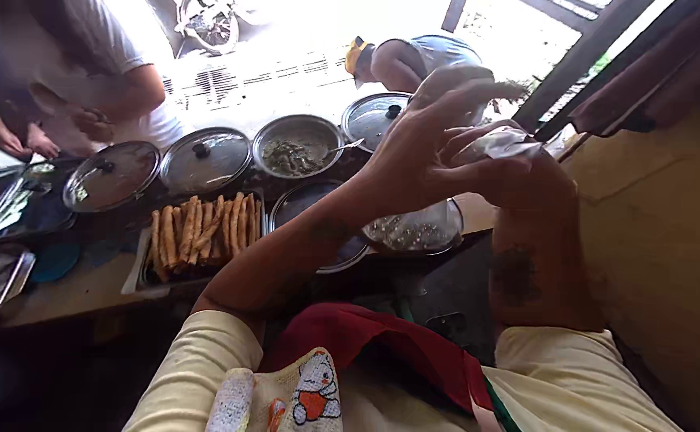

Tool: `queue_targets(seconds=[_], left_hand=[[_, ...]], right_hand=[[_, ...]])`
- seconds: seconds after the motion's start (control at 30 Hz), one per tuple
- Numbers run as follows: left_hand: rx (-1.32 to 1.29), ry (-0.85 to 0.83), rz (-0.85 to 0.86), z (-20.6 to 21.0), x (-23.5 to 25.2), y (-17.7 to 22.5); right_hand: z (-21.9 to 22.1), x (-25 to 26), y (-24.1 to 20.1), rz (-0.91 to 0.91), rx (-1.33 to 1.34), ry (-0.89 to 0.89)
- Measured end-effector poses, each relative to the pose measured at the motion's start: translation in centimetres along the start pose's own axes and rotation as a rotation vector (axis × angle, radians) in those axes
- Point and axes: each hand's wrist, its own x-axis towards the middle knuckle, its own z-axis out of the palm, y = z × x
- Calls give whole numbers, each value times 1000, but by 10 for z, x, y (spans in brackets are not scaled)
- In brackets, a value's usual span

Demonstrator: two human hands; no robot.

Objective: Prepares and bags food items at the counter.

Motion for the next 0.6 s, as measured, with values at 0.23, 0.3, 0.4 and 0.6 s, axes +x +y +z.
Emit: queue_targets(seconds=[0.23,0.3,0.4,0.6], left_hand=[[-797,-300,-782,-18,-120,55],[-576,-379,-814,-29,-128,63],[163,-553,-669,-46,-124,63],[433,-232,-253,-18,-116,62]], right_hand=[[67,-6,-38,-104,364,-299],[81,-28,-40,-26,361,-166],[110,-70,-56,206,395,144],[189,-119,-111,520,995,826]])
